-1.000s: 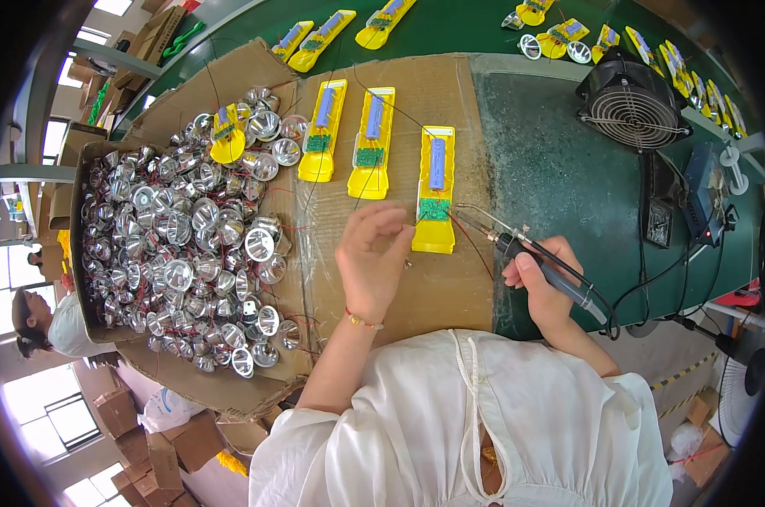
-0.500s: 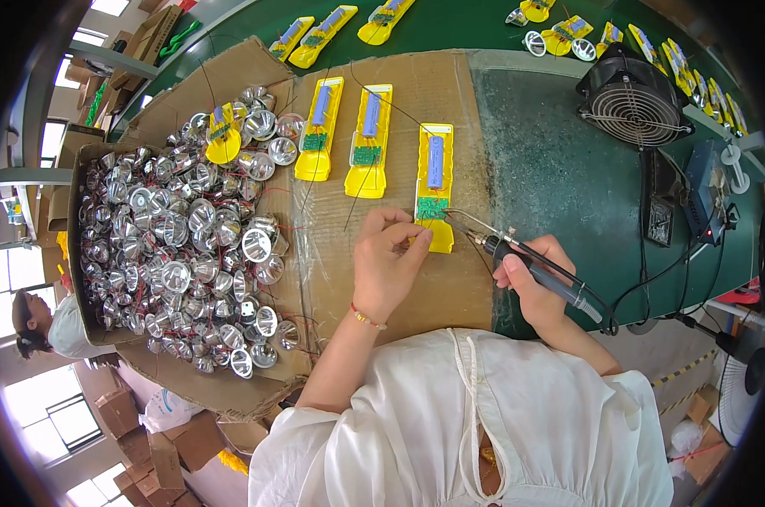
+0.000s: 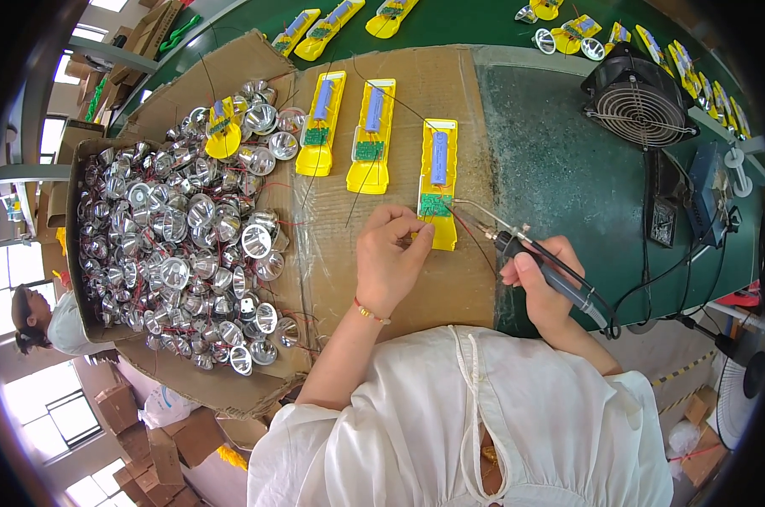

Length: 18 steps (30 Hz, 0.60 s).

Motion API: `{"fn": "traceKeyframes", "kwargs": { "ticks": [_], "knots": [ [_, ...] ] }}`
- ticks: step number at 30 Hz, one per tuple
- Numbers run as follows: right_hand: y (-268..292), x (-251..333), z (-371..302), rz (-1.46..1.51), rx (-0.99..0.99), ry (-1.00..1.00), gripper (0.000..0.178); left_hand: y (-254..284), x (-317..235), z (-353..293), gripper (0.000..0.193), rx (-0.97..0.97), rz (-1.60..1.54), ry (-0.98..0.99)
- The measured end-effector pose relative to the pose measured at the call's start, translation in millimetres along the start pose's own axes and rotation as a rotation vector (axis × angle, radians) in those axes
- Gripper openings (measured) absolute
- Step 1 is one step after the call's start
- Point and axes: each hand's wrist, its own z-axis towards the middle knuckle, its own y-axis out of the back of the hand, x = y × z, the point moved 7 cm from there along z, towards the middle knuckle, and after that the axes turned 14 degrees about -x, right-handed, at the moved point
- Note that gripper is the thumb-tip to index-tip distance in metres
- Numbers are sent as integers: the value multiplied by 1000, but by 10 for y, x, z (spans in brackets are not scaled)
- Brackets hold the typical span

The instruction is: Soldering wires and components onto circuit boards for handheld electronic devices.

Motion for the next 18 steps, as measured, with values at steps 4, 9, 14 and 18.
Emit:
{"fn": "traceKeyframes", "kwargs": {
  "ticks": [4,9,14,18],
  "knots": [
    [56,38,27,-11,-77,71,13,-3,27,-4,7,3,-2,7],
    [65,-18,63,0,-65,54,13,-4,20,6,7,3,15,9],
    [153,-40,112,40,-75,43,12,-20,8,18,7,13,80,-2],
    [247,-31,159,34,-80,46,13,63,16,-5,8,-23,43,-5]
  ]
}}
